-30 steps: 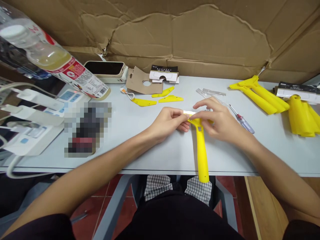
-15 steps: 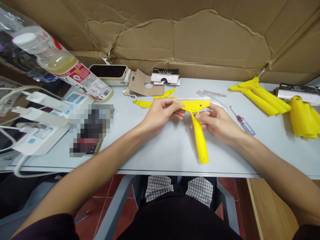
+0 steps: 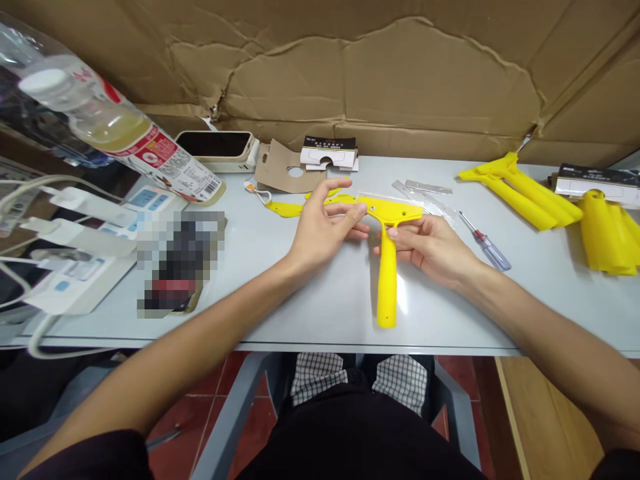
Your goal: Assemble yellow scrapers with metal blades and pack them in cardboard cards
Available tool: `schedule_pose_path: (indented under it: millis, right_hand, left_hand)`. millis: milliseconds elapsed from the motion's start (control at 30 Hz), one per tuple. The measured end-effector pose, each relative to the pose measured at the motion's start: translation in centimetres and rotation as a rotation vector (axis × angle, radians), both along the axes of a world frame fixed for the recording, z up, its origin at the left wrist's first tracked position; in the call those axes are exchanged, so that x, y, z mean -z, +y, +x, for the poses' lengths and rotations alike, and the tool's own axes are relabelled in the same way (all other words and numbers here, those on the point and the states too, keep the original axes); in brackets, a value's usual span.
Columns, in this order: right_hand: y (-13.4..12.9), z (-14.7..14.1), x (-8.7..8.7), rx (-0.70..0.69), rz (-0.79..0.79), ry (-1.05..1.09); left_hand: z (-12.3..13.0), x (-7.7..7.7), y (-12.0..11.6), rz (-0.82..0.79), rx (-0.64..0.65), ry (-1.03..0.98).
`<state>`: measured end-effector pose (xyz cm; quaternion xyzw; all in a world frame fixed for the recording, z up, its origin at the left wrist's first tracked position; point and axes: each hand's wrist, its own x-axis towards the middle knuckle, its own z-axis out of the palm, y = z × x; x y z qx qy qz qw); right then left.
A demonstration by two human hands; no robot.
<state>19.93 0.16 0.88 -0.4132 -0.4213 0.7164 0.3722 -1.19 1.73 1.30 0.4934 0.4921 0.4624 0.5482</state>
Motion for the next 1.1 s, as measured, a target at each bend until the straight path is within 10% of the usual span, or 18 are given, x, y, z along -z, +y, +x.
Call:
schedule_pose_path:
  millis: [533,1100]
  right_hand:
    - [-0.5,-0.6,0.2,0.067,0.019,0.030]
    - [-1.0,-0.9,-0.5,0.081,0.224,-0.094]
  left_hand:
    - [1.1,0.3,-2.9,0.317,0.134,0.429]
    - [1.9,0.7,-3.4,0.349,0.079,0.356]
